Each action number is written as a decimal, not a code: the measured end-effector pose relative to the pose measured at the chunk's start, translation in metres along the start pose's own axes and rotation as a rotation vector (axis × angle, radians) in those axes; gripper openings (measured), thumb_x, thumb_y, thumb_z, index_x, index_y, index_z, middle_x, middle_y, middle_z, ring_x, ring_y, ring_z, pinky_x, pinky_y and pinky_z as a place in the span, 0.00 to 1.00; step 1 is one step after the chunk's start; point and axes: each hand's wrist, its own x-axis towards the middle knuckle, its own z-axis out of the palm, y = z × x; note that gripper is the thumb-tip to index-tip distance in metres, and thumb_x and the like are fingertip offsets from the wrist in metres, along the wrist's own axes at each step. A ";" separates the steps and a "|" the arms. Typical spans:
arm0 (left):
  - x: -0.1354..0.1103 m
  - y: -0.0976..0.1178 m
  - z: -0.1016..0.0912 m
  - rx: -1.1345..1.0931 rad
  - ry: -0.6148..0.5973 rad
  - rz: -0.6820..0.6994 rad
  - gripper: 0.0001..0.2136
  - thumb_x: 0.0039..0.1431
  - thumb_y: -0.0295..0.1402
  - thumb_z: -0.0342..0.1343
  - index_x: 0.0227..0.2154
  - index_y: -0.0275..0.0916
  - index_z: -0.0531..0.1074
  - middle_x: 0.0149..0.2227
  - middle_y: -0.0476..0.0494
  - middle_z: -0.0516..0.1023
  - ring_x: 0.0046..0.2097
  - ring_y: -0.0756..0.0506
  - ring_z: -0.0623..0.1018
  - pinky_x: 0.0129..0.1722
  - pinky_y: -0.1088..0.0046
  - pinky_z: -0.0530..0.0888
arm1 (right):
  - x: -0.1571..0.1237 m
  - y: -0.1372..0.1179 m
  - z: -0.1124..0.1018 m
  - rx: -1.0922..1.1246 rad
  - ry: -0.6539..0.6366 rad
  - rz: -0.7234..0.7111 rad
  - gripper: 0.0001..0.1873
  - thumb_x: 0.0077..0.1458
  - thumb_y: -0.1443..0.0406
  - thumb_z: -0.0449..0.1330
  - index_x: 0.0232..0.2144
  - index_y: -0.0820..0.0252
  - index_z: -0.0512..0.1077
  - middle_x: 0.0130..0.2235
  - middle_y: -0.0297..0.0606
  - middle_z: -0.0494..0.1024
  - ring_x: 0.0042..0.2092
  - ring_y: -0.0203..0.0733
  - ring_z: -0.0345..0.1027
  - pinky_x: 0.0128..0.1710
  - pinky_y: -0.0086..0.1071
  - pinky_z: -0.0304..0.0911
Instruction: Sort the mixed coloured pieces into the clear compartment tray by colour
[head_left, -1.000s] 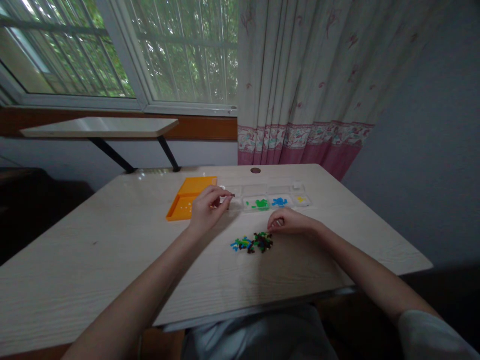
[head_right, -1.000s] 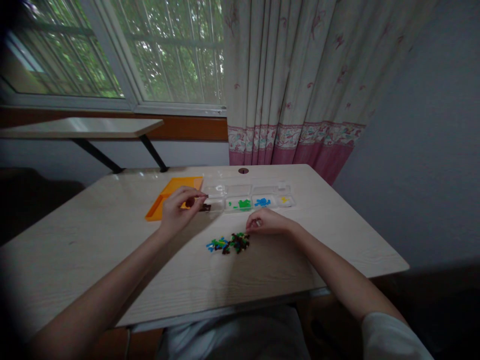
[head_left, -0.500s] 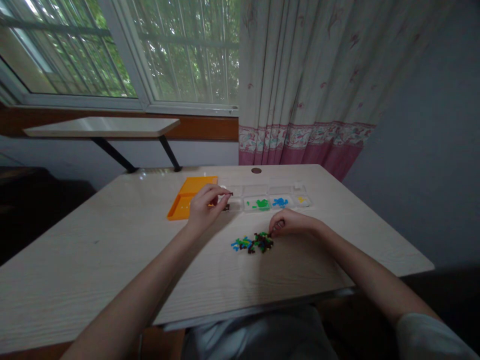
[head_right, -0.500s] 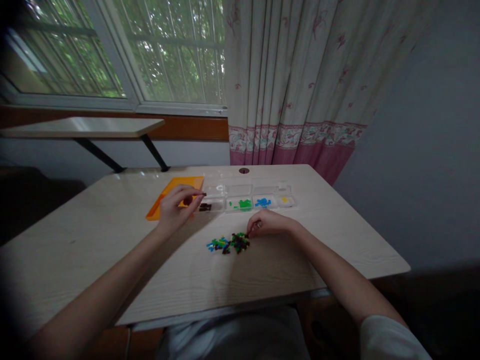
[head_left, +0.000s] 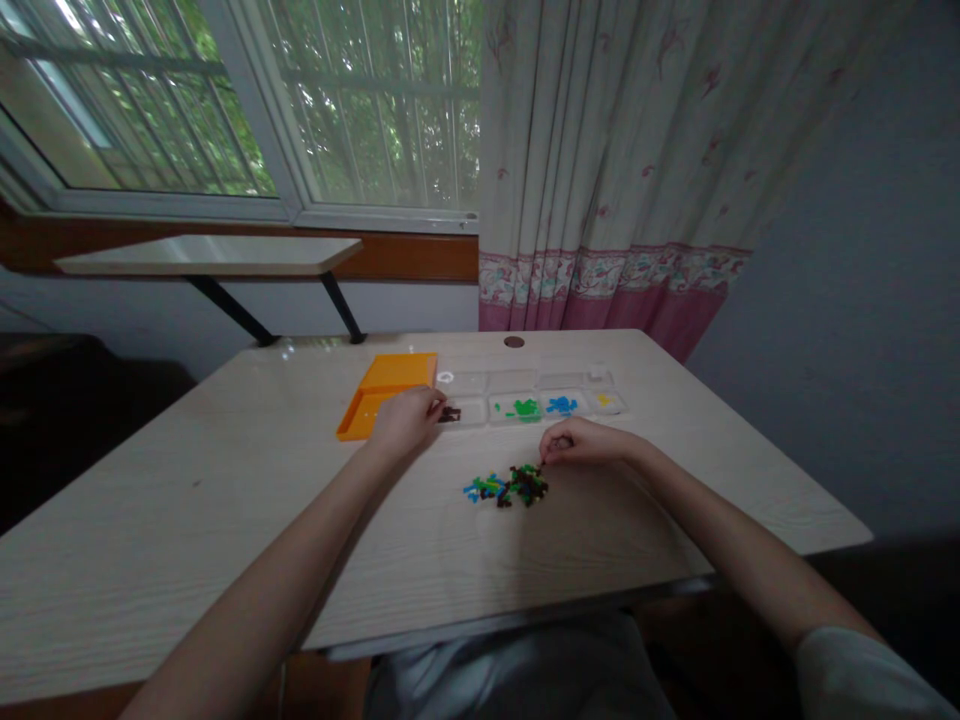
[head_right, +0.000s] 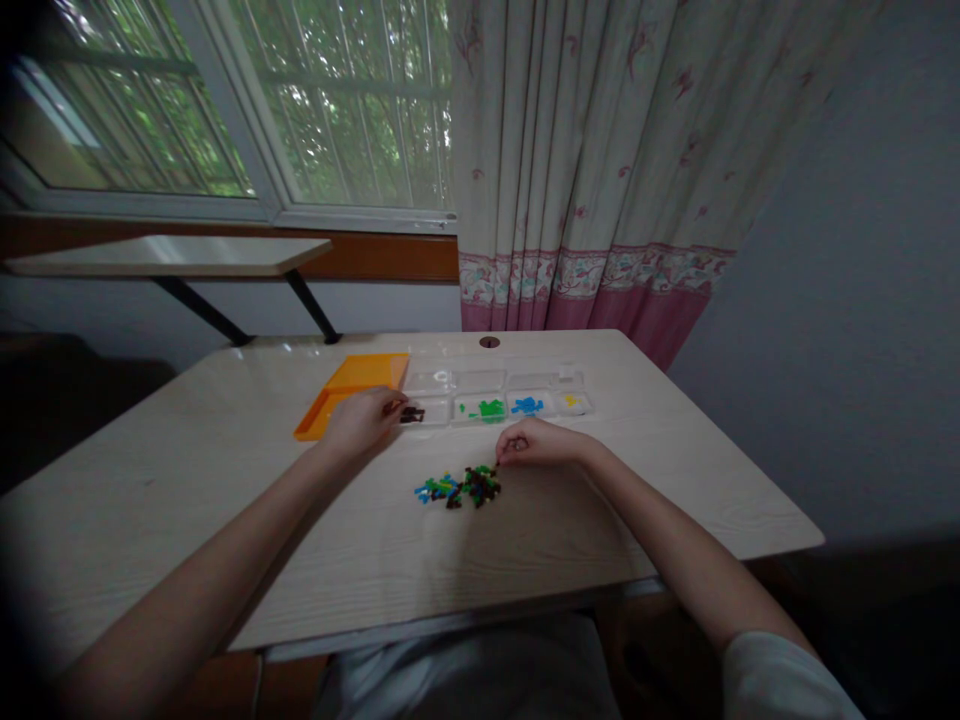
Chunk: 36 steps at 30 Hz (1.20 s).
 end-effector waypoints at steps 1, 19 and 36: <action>0.000 0.001 0.000 0.002 -0.003 -0.001 0.10 0.54 0.35 0.47 0.33 0.39 0.73 0.31 0.43 0.75 0.31 0.46 0.72 0.27 0.75 0.62 | 0.000 0.001 0.001 0.031 0.018 0.008 0.12 0.50 0.60 0.56 0.30 0.64 0.71 0.24 0.31 0.70 0.23 0.29 0.58 0.21 0.22 0.52; -0.019 0.083 0.000 -0.446 -0.163 0.214 0.09 0.51 0.31 0.51 0.32 0.39 0.75 0.22 0.50 0.71 0.25 0.52 0.67 0.25 0.79 0.59 | 0.017 -0.017 0.026 -0.155 0.415 -0.028 0.09 0.53 0.60 0.54 0.32 0.61 0.67 0.24 0.29 0.61 0.26 0.31 0.54 0.26 0.24 0.49; -0.023 0.083 -0.002 -0.330 0.009 0.391 0.08 0.55 0.34 0.49 0.30 0.38 0.72 0.27 0.47 0.72 0.29 0.52 0.70 0.28 0.79 0.64 | 0.019 -0.025 0.036 -0.199 0.485 -0.040 0.07 0.52 0.61 0.55 0.31 0.60 0.67 0.27 0.31 0.65 0.28 0.31 0.56 0.29 0.24 0.52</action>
